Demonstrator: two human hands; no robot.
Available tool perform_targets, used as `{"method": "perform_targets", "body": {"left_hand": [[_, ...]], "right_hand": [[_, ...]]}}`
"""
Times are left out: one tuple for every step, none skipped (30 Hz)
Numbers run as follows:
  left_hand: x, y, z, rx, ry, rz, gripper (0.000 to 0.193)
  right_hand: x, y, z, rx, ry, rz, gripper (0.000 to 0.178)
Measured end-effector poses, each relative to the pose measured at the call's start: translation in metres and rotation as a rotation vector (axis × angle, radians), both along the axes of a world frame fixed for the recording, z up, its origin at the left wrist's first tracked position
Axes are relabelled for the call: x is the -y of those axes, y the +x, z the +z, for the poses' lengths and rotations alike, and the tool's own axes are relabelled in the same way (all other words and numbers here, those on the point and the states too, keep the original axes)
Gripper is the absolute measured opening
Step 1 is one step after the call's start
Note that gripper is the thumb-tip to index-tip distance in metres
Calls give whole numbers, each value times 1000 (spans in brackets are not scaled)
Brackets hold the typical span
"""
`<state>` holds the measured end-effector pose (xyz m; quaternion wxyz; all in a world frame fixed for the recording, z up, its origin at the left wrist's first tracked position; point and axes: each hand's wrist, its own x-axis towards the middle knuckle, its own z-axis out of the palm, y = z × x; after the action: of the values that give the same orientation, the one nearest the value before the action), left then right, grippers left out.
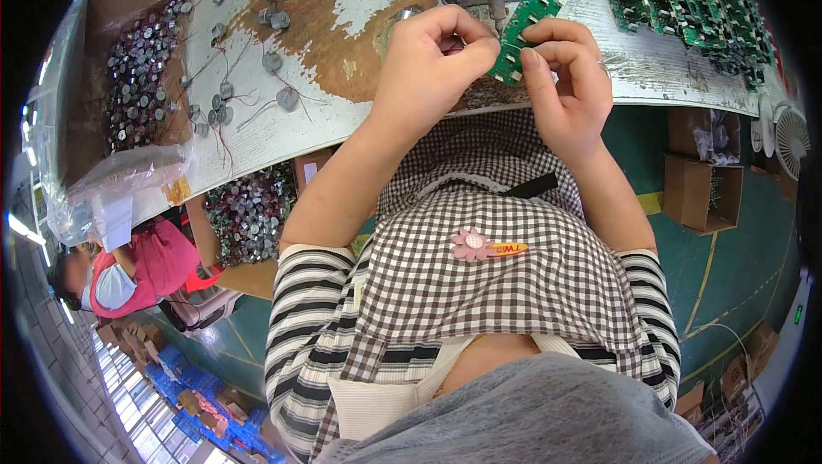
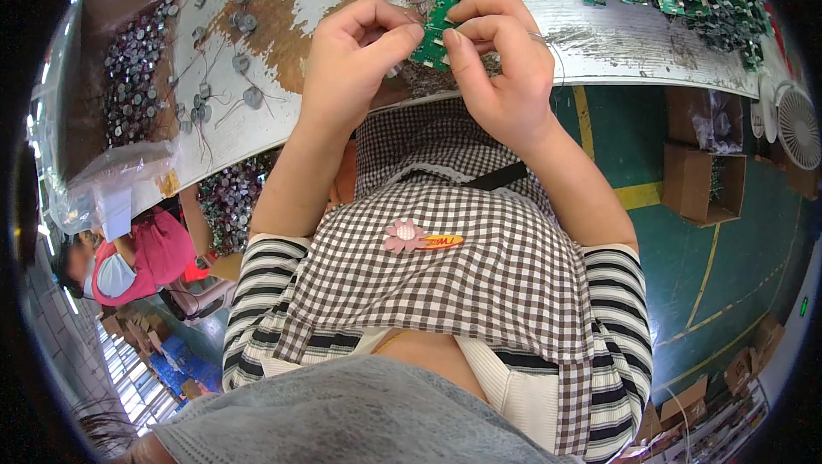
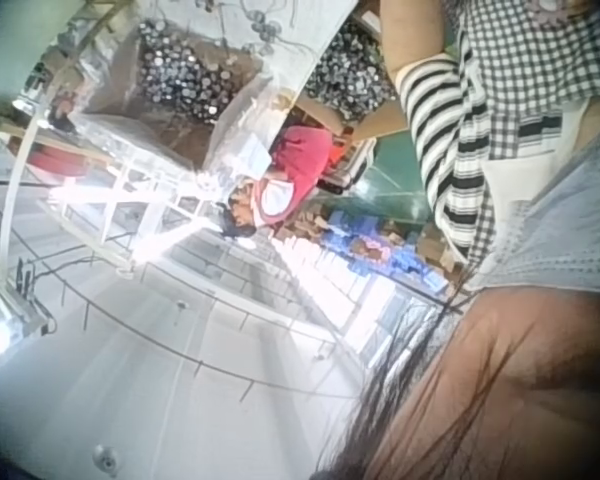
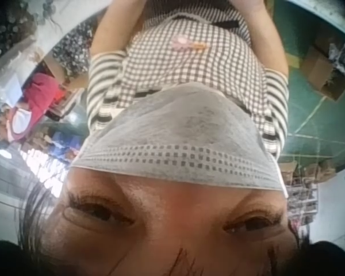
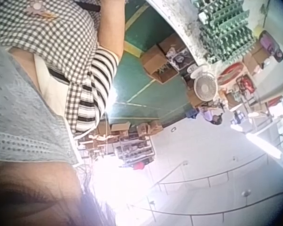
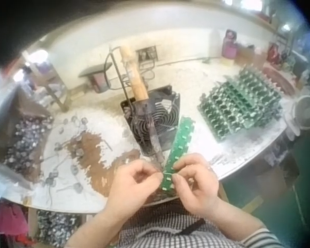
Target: The person solders small motor wires onto printed circuit boards using a soldering iron.
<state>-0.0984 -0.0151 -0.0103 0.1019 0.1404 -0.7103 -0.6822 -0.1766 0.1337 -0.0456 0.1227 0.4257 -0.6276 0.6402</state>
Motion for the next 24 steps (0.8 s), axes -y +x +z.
{"method": "perform_targets", "body": {"left_hand": [[0, 0, -1, -1, 0, 0, 8], [-1, 0, -2, -14, -1, 10, 8], [-1, 0, -3, -27, -1, 20, 8], [-3, -1, -4, -28, 0, 20, 8], [-5, -3, -6, -88, -17, 58, 8], [-6, -4, -7, -148, -33, 95, 10], [-6, -4, -7, -148, -34, 97, 10], [-7, -5, -7, -148, -58, 113, 10], [-7, -5, -7, -148, -82, 129, 10], [-8, -5, -7, -149, -82, 129, 10], [-8, -5, -8, -152, -76, 129, 10], [-8, -5, -8, -155, -69, 128, 10], [-9, -5, -8, -156, -69, 129, 10], [-9, -5, -7, -170, -72, 138, 9], [-10, -5, -6, -184, -76, 146, 9], [-10, -3, -5, -184, -75, 144, 9], [-9, 2, -3, -110, -139, 124, 8], [-9, 4, -2, -36, -202, 101, 8], [-10, 3, -3, -37, -200, 96, 8], [-12, 1, -4, -66, -178, 119, 8], [-14, 1, -5, -93, -158, 149, 8], [-14, 1, -7, -93, -160, 150, 8], [-13, 0, -10, -108, -159, 146, 8], [-13, 1, -11, -122, -159, 151, 8]], "right_hand": [[0, 0, 0, 5, -2, 8, 9], [0, 0, 1, 4, -2, 8, 9], [1, 0, 1, 4, 3, 0, 9], [1, 0, 1, 5, 9, -8, 9], [2, 0, 1, 4, 10, -7, 9], [3, 0, 1, 6, 11, -17, 9], [4, 0, 1, 8, 13, -26, 10], [4, 0, 1, 7, 13, -25, 10], [4, 0, 1, -2, 20, -33, 10], [4, -1, 1, -12, 28, -41, 10], [4, -1, 1, -12, 28, -40, 10], [4, -1, 2, -22, 21, -32, 10], [3, -1, 2, -32, 15, -24, 10], [3, -1, 3, -33, 15, -24, 10], [3, -1, 3, -37, 20, -20, 10], [2, -1, 4, -41, 25, -16, 10], [1, -1, 3, -40, 25, -18, 10], [1, 0, 1, -42, 28, -5, 10], [0, 1, -1, -43, 30, 7, 10], [-1, 3, -2, -14, 43, -5, 11], [-1, 4, -3, -13, 41, -3, 11], [-2, 4, -4, -4, 43, -3, 11], [-2, 4, -5, 6, 44, -3, 11], [-2, 5, -4, 6, 41, 7, 11]]}}
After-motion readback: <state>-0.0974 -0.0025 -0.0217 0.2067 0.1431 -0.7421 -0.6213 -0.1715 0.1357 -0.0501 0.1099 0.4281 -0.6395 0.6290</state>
